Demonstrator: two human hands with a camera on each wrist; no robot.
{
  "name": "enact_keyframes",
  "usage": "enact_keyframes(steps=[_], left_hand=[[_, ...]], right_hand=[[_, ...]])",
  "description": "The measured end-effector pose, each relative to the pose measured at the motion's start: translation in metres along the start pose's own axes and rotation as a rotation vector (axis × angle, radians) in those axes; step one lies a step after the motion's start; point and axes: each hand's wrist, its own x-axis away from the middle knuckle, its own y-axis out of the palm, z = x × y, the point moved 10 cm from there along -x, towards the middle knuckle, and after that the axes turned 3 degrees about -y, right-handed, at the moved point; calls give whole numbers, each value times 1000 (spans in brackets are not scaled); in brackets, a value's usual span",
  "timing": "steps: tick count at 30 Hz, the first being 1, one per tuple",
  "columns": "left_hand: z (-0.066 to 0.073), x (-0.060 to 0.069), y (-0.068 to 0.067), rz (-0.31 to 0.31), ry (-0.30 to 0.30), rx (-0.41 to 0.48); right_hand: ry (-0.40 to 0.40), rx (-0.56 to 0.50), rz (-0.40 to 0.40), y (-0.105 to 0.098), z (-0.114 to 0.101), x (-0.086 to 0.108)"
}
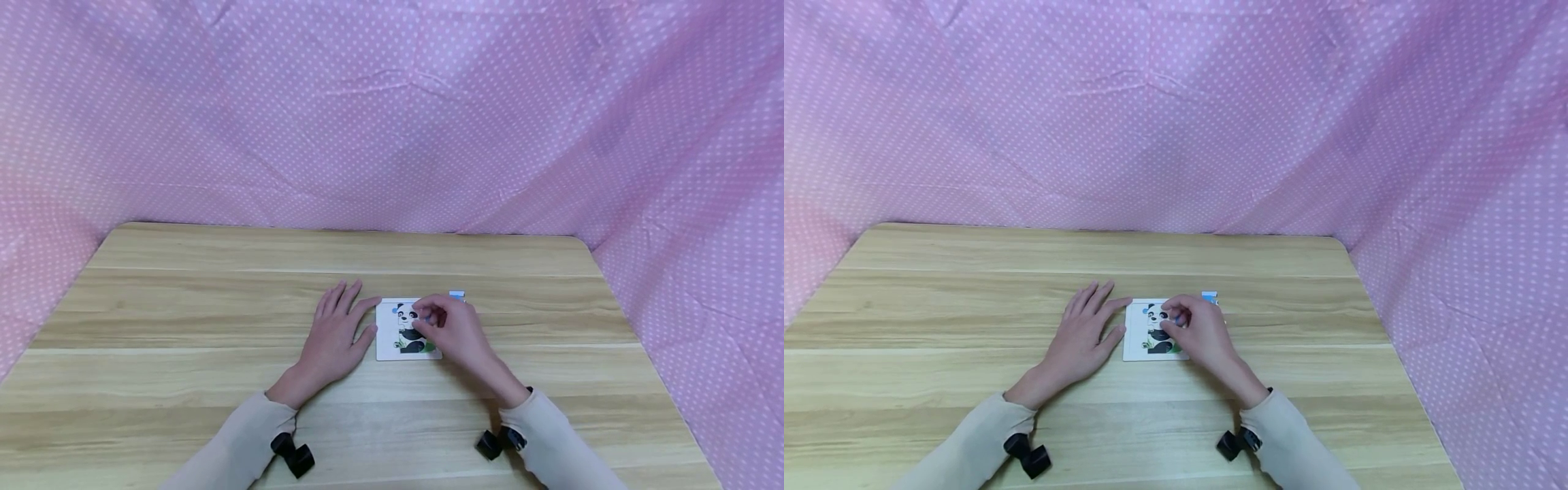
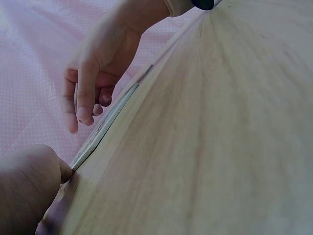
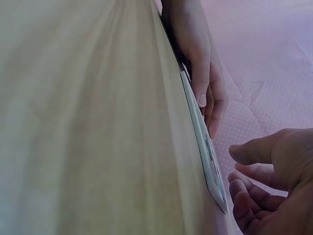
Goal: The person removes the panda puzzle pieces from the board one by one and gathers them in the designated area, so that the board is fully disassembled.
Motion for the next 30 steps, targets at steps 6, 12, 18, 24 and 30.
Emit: enact_keyframes(steps=[6, 12, 18, 24, 30], left_hand=[[1, 1, 0, 2, 5, 3], [-1, 1, 2, -11, -6, 11], [-2, 1, 2, -19, -6, 3], [-2, 1, 2, -25, -11, 1], [-3, 0, 3, -26, -10, -2]], right_hand=[[16, 8, -13, 4, 3, -5], [12, -13, -24, 6, 5, -8], [19, -18, -26, 7, 9, -10], [25, -11, -33, 8, 10, -13], [40, -8, -60, 8, 13, -17]])
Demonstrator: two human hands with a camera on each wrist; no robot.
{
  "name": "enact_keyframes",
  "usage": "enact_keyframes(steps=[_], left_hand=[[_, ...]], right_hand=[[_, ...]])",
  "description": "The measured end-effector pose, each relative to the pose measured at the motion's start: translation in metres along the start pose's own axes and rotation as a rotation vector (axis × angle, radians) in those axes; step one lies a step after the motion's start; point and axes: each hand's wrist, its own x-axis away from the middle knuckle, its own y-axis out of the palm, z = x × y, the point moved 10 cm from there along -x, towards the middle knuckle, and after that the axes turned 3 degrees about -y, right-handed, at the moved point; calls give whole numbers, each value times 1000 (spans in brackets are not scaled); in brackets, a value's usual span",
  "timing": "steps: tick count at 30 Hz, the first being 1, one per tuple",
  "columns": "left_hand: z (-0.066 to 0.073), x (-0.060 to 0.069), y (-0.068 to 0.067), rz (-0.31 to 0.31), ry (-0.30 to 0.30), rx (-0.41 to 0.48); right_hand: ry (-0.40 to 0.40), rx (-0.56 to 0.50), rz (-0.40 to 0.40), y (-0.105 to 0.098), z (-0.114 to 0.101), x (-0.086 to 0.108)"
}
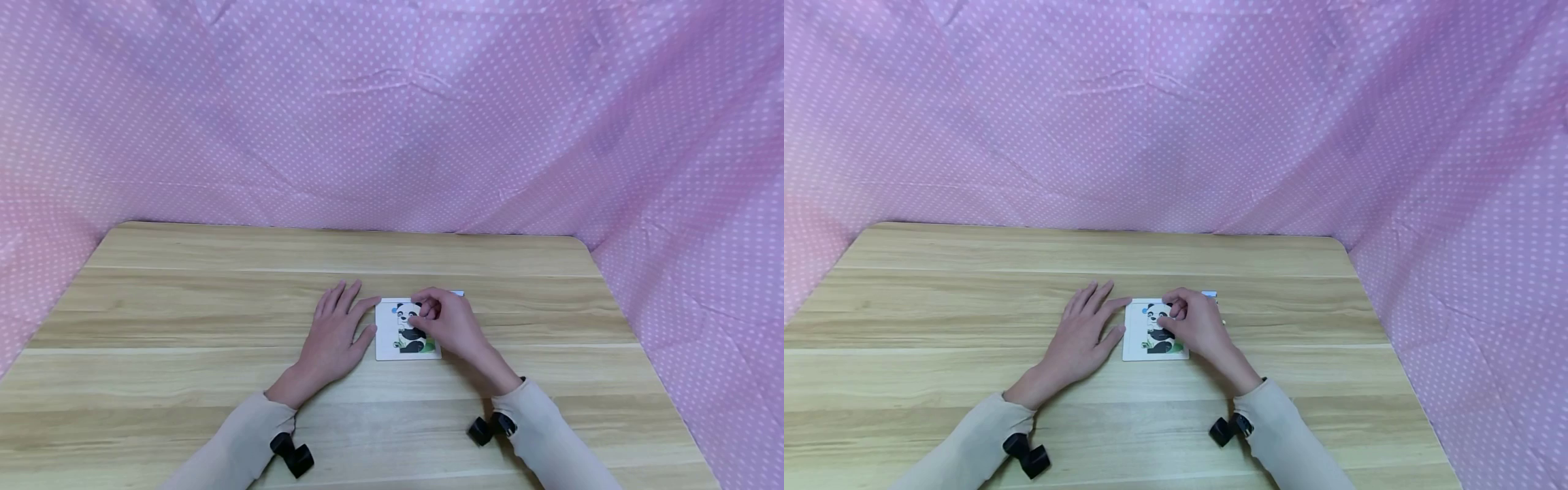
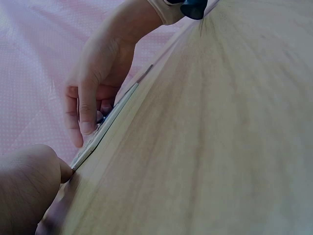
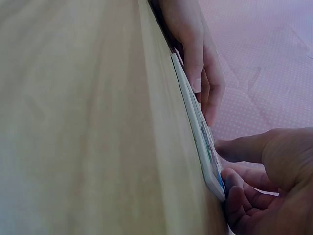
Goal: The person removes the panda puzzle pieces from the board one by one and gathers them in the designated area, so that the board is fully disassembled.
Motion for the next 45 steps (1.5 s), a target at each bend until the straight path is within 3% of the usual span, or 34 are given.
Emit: enact_keyframes(steps=[7, 18, 27, 36, 45], left_hand=[[0, 0, 0, -1, -1, 5], [3, 1, -4, 31, 18, -1], [1, 1, -2, 12, 9, 3], [3, 1, -3, 28, 20, -3], [0, 0, -1, 6, 5, 1]], right_hand=[[25, 29, -40, 0, 3, -4], [-34, 82, -51, 3, -4, -4], [-52, 80, -44, 1, -6, -3], [-23, 42, -66, 5, -3, -4], [38, 27, -72, 6, -1, -5]])
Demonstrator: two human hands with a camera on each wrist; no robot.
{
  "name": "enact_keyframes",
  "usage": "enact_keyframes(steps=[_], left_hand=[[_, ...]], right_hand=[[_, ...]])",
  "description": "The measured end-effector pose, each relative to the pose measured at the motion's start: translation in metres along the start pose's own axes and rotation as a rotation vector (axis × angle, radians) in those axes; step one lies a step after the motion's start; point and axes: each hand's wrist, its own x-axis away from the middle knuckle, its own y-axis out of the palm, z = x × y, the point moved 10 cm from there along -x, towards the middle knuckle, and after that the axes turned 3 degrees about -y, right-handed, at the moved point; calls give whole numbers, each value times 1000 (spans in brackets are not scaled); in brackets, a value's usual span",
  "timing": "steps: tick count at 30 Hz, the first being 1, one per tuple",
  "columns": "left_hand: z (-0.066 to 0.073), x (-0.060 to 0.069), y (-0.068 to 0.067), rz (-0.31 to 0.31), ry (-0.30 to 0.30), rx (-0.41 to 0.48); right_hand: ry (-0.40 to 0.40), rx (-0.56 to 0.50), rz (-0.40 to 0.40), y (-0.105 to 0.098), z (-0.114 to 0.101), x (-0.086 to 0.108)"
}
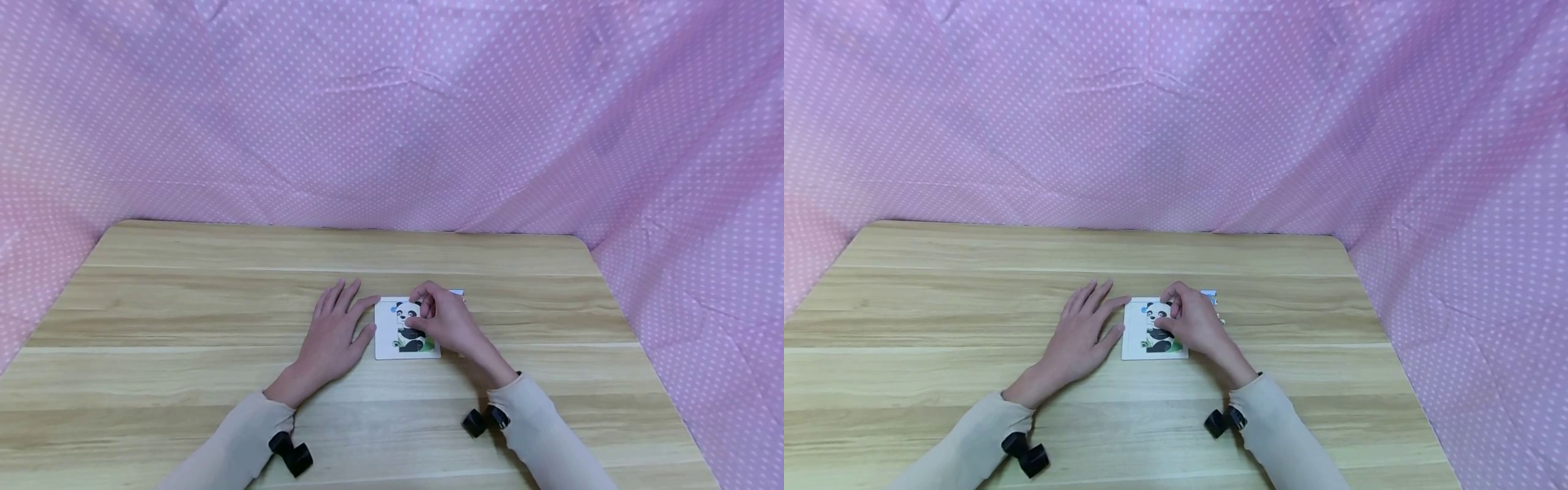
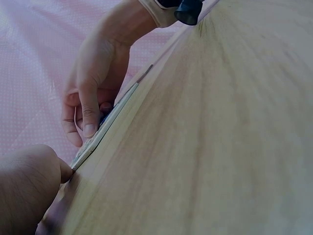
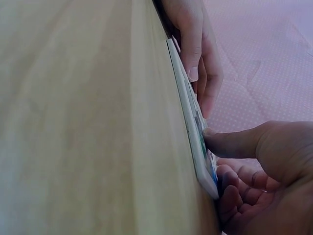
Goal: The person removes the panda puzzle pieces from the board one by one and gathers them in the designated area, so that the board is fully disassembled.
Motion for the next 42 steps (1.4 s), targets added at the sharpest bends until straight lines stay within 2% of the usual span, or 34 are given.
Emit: enact_keyframes(steps=[27, 32, 39, 42], left_hand=[[0, 1, 0, -5, -7, 16], [0, 1, 0, -5, -4, 12], [0, 1, 0, -2, -3, 13], [0, 1, -1, 0, -2, 12]], right_hand=[[27, -30, -30, 3, 1, -2], [-2, -52, -34, 4, 3, -3], [-74, -41, -16, 10, 25, -11], [-51, -53, -22, 8, 14, -7]])
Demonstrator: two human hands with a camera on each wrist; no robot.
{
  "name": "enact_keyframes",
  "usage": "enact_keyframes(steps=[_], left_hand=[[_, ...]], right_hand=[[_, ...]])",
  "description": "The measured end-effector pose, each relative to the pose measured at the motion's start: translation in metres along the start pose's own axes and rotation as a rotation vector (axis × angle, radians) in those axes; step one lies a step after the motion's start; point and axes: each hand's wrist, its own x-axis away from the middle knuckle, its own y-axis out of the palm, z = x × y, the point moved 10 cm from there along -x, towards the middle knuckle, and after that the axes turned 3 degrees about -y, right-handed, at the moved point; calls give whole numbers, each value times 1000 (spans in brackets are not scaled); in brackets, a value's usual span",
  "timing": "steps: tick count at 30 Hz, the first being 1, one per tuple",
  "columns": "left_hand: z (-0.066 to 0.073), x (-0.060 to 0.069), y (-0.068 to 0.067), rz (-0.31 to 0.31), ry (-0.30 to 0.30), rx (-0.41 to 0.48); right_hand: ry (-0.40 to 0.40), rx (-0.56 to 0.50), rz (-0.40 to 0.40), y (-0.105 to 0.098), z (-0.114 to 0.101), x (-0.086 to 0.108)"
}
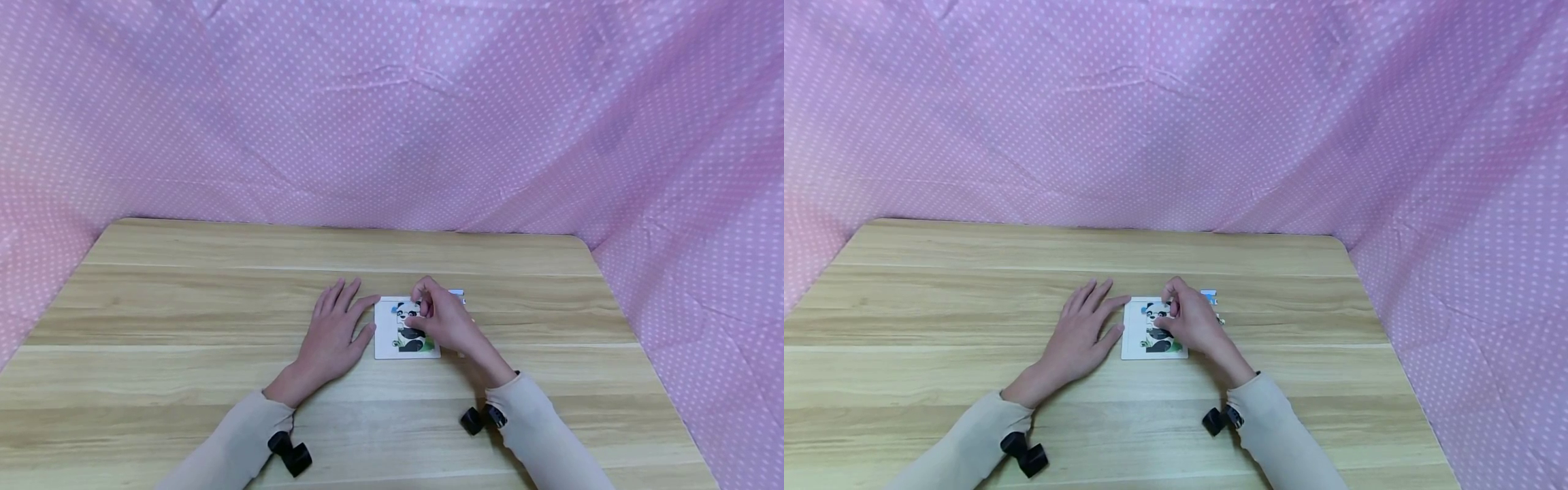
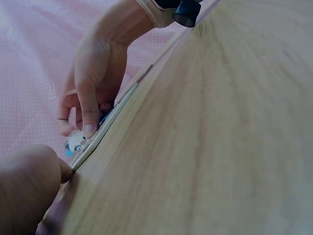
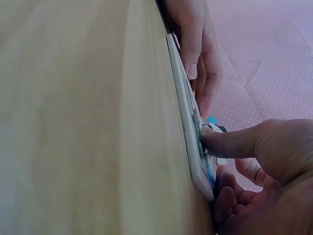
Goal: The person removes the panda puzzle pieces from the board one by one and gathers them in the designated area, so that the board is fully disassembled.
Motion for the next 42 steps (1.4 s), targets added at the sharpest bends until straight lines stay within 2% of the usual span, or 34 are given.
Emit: enact_keyframes(steps=[4, 9, 12, 23, 32, 42], left_hand=[[-1, 0, 0, -4, -8, -3], [-1, 0, 0, -5, -8, -2], [0, 0, 1, -5, -6, -1], [1, 0, 1, 11, 9, -16], [-1, 0, 1, 3, 2, -9], [1, 0, 1, 21, 18, -17]], right_hand=[[66, 1, -2, -3, -13, 4], [127, 16, 7, -4, -12, 6], [138, 18, 16, -4, -11, 6], [96, 27, 15, -5, -13, 7], [3, 57, 29, -5, -19, 7], [-3, 65, 30, -5, -20, 7]])
